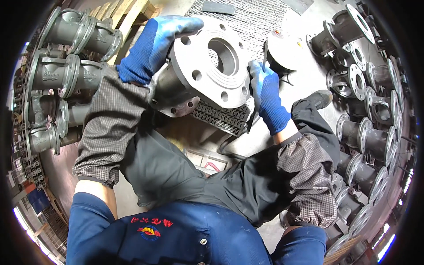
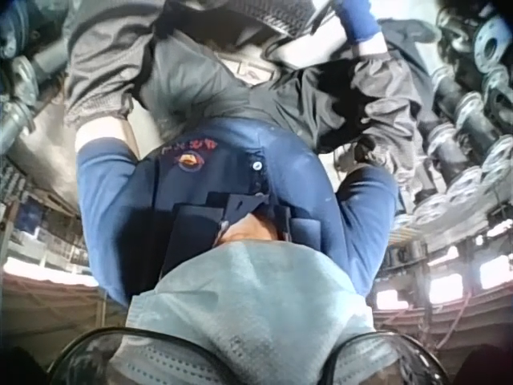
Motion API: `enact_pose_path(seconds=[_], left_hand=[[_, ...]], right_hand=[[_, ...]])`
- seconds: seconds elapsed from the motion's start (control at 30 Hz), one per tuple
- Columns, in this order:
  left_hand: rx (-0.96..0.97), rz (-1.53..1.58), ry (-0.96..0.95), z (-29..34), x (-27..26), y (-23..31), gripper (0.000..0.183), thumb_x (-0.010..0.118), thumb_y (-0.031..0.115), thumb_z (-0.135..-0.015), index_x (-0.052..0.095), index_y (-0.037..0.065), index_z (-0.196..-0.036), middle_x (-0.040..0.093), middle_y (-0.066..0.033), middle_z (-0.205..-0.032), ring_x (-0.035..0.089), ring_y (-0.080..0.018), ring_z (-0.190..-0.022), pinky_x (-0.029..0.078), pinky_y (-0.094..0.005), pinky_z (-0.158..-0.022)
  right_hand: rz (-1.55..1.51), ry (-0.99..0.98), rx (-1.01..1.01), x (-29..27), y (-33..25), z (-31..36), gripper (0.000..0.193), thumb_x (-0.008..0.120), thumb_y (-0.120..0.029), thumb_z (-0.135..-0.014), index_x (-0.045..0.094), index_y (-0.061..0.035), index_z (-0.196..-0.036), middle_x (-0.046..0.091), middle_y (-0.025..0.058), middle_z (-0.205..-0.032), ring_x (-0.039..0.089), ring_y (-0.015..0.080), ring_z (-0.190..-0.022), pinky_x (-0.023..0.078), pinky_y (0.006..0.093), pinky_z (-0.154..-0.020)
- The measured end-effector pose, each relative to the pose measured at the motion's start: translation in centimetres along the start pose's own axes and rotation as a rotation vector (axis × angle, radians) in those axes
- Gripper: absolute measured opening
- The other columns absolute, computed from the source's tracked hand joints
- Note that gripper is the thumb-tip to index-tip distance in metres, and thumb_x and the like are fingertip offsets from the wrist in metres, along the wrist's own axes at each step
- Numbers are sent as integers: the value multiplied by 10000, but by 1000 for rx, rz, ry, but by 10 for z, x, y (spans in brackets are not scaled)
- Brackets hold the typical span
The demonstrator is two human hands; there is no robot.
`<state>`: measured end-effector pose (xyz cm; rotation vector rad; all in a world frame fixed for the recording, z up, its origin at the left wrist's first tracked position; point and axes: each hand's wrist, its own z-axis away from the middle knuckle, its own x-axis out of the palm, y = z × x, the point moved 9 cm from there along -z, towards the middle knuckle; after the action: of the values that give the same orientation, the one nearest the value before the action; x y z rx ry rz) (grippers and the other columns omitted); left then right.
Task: The person uses a handheld power tool to grind and finish the surfaces and interior edges of a metal pipe fitting, turning the fitting over and handling it to reach different sides.
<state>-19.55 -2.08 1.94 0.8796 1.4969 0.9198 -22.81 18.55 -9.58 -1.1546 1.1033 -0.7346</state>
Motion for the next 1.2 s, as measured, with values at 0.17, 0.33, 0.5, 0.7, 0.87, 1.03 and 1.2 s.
enact_pose_path(seconds=[0.17,0.33,0.5,0.7,0.87,1.03,1.2], left_hand=[[-59,4,-75,-15,12,-8,263,534,155,-897,642,8,-1088,672,-114,-920,626,-166,-774,504,-270,-685],[81,13,-12,-13,-10,-13,287,557,166,-879,632,-14,-1089,675,-140,-961,643,-185,-839,513,-285,-730],[239,-383,93,24,-36,3,364,611,102,-790,583,-55,-1116,649,-223,-992,662,-299,-888,519,-329,-780],[-593,332,269,129,-42,-48,354,538,286,-934,618,-47,-1023,659,-103,-859,649,-181,-746,506,-267,-650],[-647,-216,323,153,-87,-59,316,601,282,-904,659,-20,-976,644,-52,-696,611,-101,-662,463,-227,-570],[-41,-399,301,83,-109,-23,343,574,211,-917,573,-42,-1148,627,-128,-1048,599,-183,-965,470,-282,-839],[-315,-423,-16,41,-87,-78,454,537,358,-923,576,-31,-1154,634,-125,-1072,594,-194,-975,449,-279,-875]], right_hand=[[-265,97,308,2,5,35,338,478,-266,-932,613,41,-891,589,55,-737,520,110,-676,441,286,-632],[-536,61,406,9,22,27,282,447,-231,-927,582,-14,-807,537,-5,-611,506,86,-470,362,212,-408],[336,-83,-503,10,-66,-13,248,531,-92,-866,578,4,-1090,657,163,-940,662,236,-828,522,305,-709],[-129,-218,-47,55,-79,-58,318,577,-236,-883,630,-29,-1118,649,32,-947,601,82,-822,481,208,-688],[-222,-387,-91,65,-91,-68,254,605,-192,-891,641,-59,-1104,588,-18,-712,490,23,-538,409,168,-464],[-60,-211,-166,55,-81,-53,267,564,-239,-916,631,-19,-1052,608,25,-700,524,61,-551,438,211,-516],[5,-146,-281,43,-86,4,262,557,-203,-920,614,-11,-1089,644,72,-851,584,82,-719,483,243,-614]])
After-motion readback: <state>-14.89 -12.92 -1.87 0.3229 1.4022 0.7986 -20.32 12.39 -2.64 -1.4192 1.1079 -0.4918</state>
